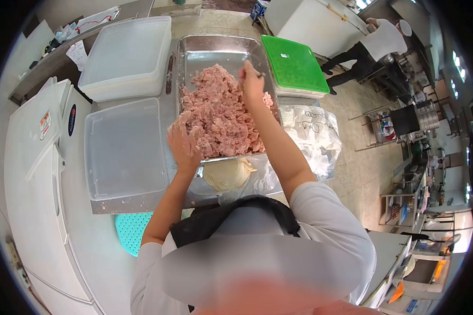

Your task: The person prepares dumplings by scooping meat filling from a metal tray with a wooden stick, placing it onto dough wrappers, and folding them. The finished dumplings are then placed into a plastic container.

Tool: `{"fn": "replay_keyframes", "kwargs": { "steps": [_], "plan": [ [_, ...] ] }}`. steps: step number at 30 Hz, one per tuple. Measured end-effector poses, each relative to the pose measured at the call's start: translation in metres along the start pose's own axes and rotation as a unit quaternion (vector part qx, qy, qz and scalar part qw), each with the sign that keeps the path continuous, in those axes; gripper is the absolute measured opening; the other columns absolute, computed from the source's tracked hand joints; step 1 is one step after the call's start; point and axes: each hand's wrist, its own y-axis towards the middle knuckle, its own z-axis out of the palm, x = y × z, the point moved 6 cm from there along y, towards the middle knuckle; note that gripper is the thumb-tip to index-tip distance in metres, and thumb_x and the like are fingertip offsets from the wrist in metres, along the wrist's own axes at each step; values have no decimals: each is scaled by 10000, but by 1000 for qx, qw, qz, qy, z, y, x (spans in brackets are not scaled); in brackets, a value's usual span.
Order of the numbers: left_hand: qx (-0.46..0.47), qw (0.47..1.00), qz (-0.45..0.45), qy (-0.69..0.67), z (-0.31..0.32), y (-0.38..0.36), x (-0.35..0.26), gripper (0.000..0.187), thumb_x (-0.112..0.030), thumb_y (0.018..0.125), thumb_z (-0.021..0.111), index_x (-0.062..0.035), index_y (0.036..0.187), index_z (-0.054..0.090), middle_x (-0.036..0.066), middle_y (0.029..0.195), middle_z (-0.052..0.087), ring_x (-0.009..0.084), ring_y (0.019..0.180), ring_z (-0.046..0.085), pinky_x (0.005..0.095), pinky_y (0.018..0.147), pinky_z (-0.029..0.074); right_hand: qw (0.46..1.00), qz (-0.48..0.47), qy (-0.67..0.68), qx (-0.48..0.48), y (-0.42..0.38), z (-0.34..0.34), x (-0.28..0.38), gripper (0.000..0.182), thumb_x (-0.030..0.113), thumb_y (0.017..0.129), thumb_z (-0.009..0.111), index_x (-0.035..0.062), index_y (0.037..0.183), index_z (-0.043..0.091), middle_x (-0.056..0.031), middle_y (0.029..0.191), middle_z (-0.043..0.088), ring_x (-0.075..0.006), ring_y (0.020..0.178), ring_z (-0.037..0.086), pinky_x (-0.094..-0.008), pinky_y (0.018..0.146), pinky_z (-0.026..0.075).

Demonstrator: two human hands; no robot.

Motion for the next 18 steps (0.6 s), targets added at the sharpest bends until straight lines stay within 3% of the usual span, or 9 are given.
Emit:
{"fn": "replay_keyframes", "kwargs": {
  "steps": [2,5,7,11,13,14,15,17,18],
  "plan": [
    [-29,999,21,32,-3,1,-6,352,-183,942,463,-18,1248,516,153,1209,567,328,1133,510,427,993,325,988,26,146,-50,-25,-22,9,367,329,937,569,101,649,550,6,567,485,-59,454,373,-206,421,248],
    [-12,1000,11,-3,3,0,0,427,-257,942,449,-59,1319,483,167,1252,531,350,1167,463,458,1031,275,969,25,233,-82,-29,-59,-4,376,312,941,568,99,634,522,10,565,458,-63,445,343,-226,415,225],
    [-3,1000,7,15,2,1,-4,425,-252,944,445,-62,1322,480,169,1257,529,351,1169,462,459,1035,273,960,52,272,-34,-53,-60,9,372,297,946,565,95,638,508,12,571,447,-74,444,340,-239,420,235],
    [18,999,-11,34,6,2,-7,437,-247,944,433,-69,1342,465,170,1284,516,356,1182,451,470,1057,256,989,-18,143,-21,-89,-66,13,361,279,947,574,76,654,516,7,582,441,-85,467,334,-256,442,244],
    [25,997,4,75,9,-2,-6,423,-238,945,449,-73,1334,474,165,1290,521,350,1197,456,461,1055,265,987,-37,133,84,-103,-67,16,359,283,940,592,82,652,516,13,589,440,-82,480,339,-245,451,254],
    [28,993,15,112,11,-3,-6,410,-228,946,465,-76,1326,482,159,1296,526,344,1212,461,452,1053,273,988,-55,119,79,-104,-75,17,385,317,926,614,82,634,526,8,583,466,-74,489,370,-232,454,261],
    [27,993,17,116,11,-3,-6,410,-228,946,465,-76,1326,482,159,1296,526,344,1212,461,452,1053,273,988,-55,123,81,-102,-82,26,385,317,926,614,82,634,526,8,583,466,-74,489,370,-232,454,261],
    [64,987,9,150,18,-1,-6,475,-238,932,452,-76,1378,426,173,1360,461,361,1250,397,482,1075,229,991,47,-6,126,-96,-82,50,415,342,921,616,71,618,537,-1,572,493,-67,488,394,-222,439,258],
    [65,986,11,155,20,-2,-5,475,-238,932,452,-76,1378,426,173,1360,461,361,1250,397,482,1075,229,989,-32,15,145,-87,-73,78,450,372,916,618,58,602,544,-9,555,505,-68,454,389,-229,412,247]
  ]
}}
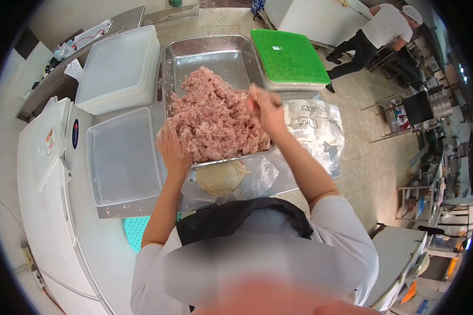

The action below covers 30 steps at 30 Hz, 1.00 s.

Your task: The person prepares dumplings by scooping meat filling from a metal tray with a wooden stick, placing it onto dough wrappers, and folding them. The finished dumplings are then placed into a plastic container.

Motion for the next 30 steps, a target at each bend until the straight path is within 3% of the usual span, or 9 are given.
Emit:
{"fn": "replay_keyframes", "kwargs": {
  "steps": [3,5,8,10,11,20,22,28,30],
  "plan": [
    [5,999,-13,41,2,0,0,492,-250,926,473,-89,1387,414,170,1385,438,361,1283,368,482,1082,222,996,-4,83,23,43,13,38,457,379,917,614,62,598,531,-13,545,492,-82,408,359,-246,398,246],
    [19,999,-39,25,-1,3,-5,510,-272,914,500,-108,1390,413,164,1391,434,363,1289,362,478,1090,216,995,-10,98,35,81,28,28,456,376,917,613,64,595,526,-14,541,486,-86,400,352,-252,399,247],
    [0,999,-37,34,0,3,-3,521,-309,907,525,-124,1383,423,161,1382,444,357,1282,376,474,1090,222,996,-9,85,-28,119,33,-30,445,358,920,608,65,598,522,-10,539,476,-89,405,356,-260,401,252],
    [-10,998,-48,31,2,4,-3,527,-322,907,528,-127,1385,420,162,1379,446,356,1281,378,474,1089,226,974,25,187,-129,123,24,-51,435,355,921,607,72,600,530,1,537,471,-87,412,358,-261,401,249],
    [-11,998,-55,25,1,2,-3,534,-335,907,531,-130,1387,418,164,1376,448,355,1281,379,474,1088,230,973,30,190,-125,124,26,-60,435,355,921,607,72,600,530,1,537,471,-87,412,358,-261,401,249],
    [-1,997,-39,61,7,1,-2,538,-339,920,518,-125,1399,402,157,1385,443,334,1302,373,477,1113,209,986,27,163,15,48,18,-62,416,313,941,582,83,597,542,18,568,487,-62,476,407,-238,446,303],
    [1,997,-35,64,8,2,-2,538,-335,922,517,-119,1401,399,157,1385,444,336,1301,374,479,1114,208,987,-74,133,53,29,18,-58,475,324,951,570,46,571,515,24,544,464,-57,496,374,-244,470,286],
    [5,996,-26,81,9,3,1,558,-354,922,527,-106,1403,394,158,1378,451,339,1302,374,480,1108,220,985,-57,122,109,6,-14,-34,448,327,946,579,46,598,568,18,580,512,-54,514,427,-227,464,318],
    [6,996,-29,83,10,5,0,563,-363,921,529,-106,1404,394,159,1376,453,340,1302,374,480,1106,223,987,57,79,129,27,-24,-12,394,299,935,601,41,637,596,-8,556,523,-66,450,429,-232,411,298]
  ]
}}
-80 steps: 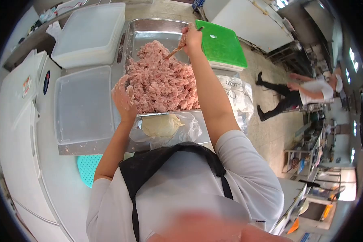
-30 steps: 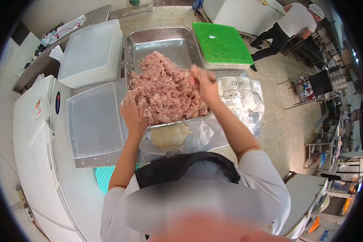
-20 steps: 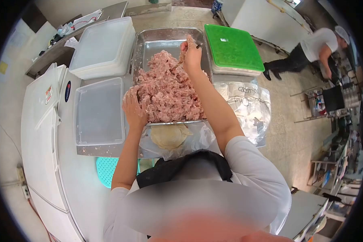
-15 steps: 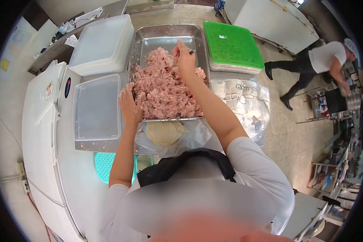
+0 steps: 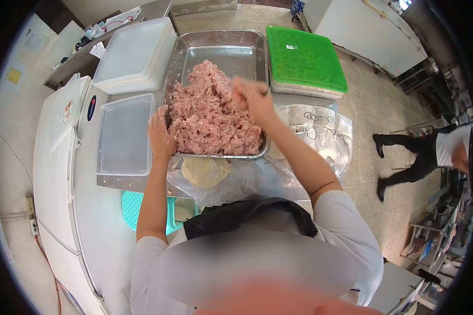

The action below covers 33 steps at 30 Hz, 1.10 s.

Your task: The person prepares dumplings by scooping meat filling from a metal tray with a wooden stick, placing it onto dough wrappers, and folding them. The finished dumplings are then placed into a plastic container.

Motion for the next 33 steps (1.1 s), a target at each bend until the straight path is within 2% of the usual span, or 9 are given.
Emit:
{"fn": "replay_keyframes", "kwargs": {
  "steps": [5,12,15,17,21,23,27,29,33],
  "plan": [
    [22,998,-16,52,3,-2,2,607,-379,921,528,-114,1435,345,166,1390,438,335,1309,367,473,1104,227,996,-65,42,48,76,5,59,465,398,910,621,64,592,559,-9,526,519,-88,380,400,-244,351,256],
    [31,998,-48,8,1,1,4,646,-383,918,523,-123,1463,295,146,1443,388,334,1327,345,475,1115,211,985,-73,-159,-6,150,21,-47,584,523,905,550,31,594,599,-33,532,528,-131,517,484,-313,517,381],
    [38,997,-62,3,3,-1,8,652,-480,930,449,-108,1450,318,141,1452,386,343,1339,336,484,1124,190,974,0,-224,35,168,40,-70,589,563,891,552,34,636,586,-38,577,554,-136,551,489,-299,550,398],
    [32,997,-70,-17,0,0,6,658,-478,924,458,-106,1449,321,141,1450,389,350,1327,352,482,1122,193,955,1,-288,73,169,60,-64,640,581,892,509,21,599,608,-100,537,543,-217,550,520,-378,559,418],
    [29,997,-72,-22,2,1,8,656,-479,920,466,-110,1446,331,142,1447,393,353,1319,362,481,1121,196,945,61,-310,81,137,60,-61,621,560,890,530,16,602,612,-120,537,541,-222,547,520,-400,556,421],
    [40,996,-79,0,2,0,8,688,-422,903,533,-128,1472,282,135,1446,395,328,1340,340,477,1122,203,943,-57,-312,102,120,59,-60,609,552,887,548,10,616,620,-120,539,544,-224,531,510,-416,552,420],
    [43,996,-81,-21,4,3,10,693,-432,901,535,-125,1470,285,140,1443,399,329,1345,336,477,1120,206,944,-18,-302,134,102,54,-33,599,547,884,562,11,620,617,-99,538,542,-200,518,489,-395,542,414],
    [33,995,-94,-27,3,2,12,699,-437,892,544,-124,1466,295,143,1442,402,332,1344,339,479,1115,209,939,69,-305,144,96,52,-26,612,552,892,548,9,615,599,-63,527,512,-160,515,469,-358,517,394],
    [49,995,-83,-35,4,0,13,707,-431,883,558,-115,1462,302,152,1441,402,339,1343,340,480,1108,216,947,51,-280,150,70,43,5,601,536,907,536,15,611,579,-23,526,480,-114,505,456,-304,489,370]
  ]
}}
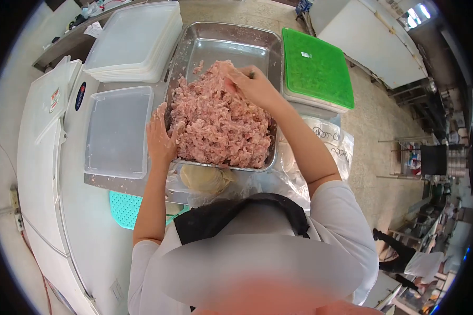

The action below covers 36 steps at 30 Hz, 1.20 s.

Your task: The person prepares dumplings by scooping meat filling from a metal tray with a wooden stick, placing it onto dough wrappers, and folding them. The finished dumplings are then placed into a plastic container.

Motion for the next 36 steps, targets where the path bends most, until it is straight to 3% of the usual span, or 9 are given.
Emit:
{"fn": "replay_keyframes", "kwargs": {
  "steps": [7,10,16,18,23,26,28,34,36],
  "plan": [
    [-4,999,7,-33,-9,3,-4,623,-370,883,573,-127,1424,378,162,1427,413,326,1317,370,458,1079,247,909,0,296,-293,-94,-10,-73,501,423,928,588,81,568,522,3,546,462,-65,460,369,-218,440,233],
    [-3,1000,19,-12,-10,-1,-7,582,-361,895,563,-128,1405,407,154,1438,399,325,1314,366,457,1075,244,960,43,144,-236,-69,-5,-44,496,415,936,578,87,570,507,1,536,461,-72,453,387,-223,425,229],
    [-16,997,71,-14,-16,-1,-8,626,-373,846,615,-161,1399,413,158,1464,341,364,1333,317,488,1079,232,916,-93,270,-282,6,-35,17,545,493,948,513,84,592,555,2,533,492,-72,447,414,-243,421,313],
    [-13,996,83,-33,-18,0,-6,620,-374,851,609,-164,1400,412,162,1462,342,372,1332,314,493,1080,229,851,-138,286,-418,42,-41,-18,524,455,960,502,76,601,545,-13,559,497,-85,455,427,-257,413,326],
    [3,989,113,-93,-20,0,-4,606,-356,879,572,-119,1409,397,183,1464,332,381,1341,303,516,1084,218,889,123,295,-327,72,12,-98,420,391,957,523,66,691,534,-9,535,443,-121,390,357,-281,369,277],
    [-4,988,119,-100,-19,0,-2,548,-317,905,522,-130,1405,400,167,1464,342,363,1350,300,495,1090,205,905,96,187,-369,82,58,-85,401,388,934,564,52,716,571,-12,560,489,-119,417,401,-271,388,287],
    [3,988,114,-103,-18,-6,2,546,-315,908,518,-129,1407,397,166,1464,341,363,1349,300,501,1089,203,975,103,127,-153,73,101,-24,440,448,906,592,53,713,594,-12,568,505,-114,453,431,-266,413,304],
    [8,985,106,-132,-24,0,0,538,-310,917,504,-128,1411,390,158,1465,339,360,1353,294,511,1090,190,957,103,23,-270,42,54,40,560,501,916,566,50,587,519,-23,530,480,-113,492,454,-275,452,342],
    [11,985,106,-136,-22,0,-2,537,-309,918,503,-129,1411,390,155,1465,339,359,1355,292,506,1091,187,933,-58,176,-307,57,25,42,568,505,931,541,47,596,517,-21,536,483,-104,475,435,-248,442,319]
  ]
}}
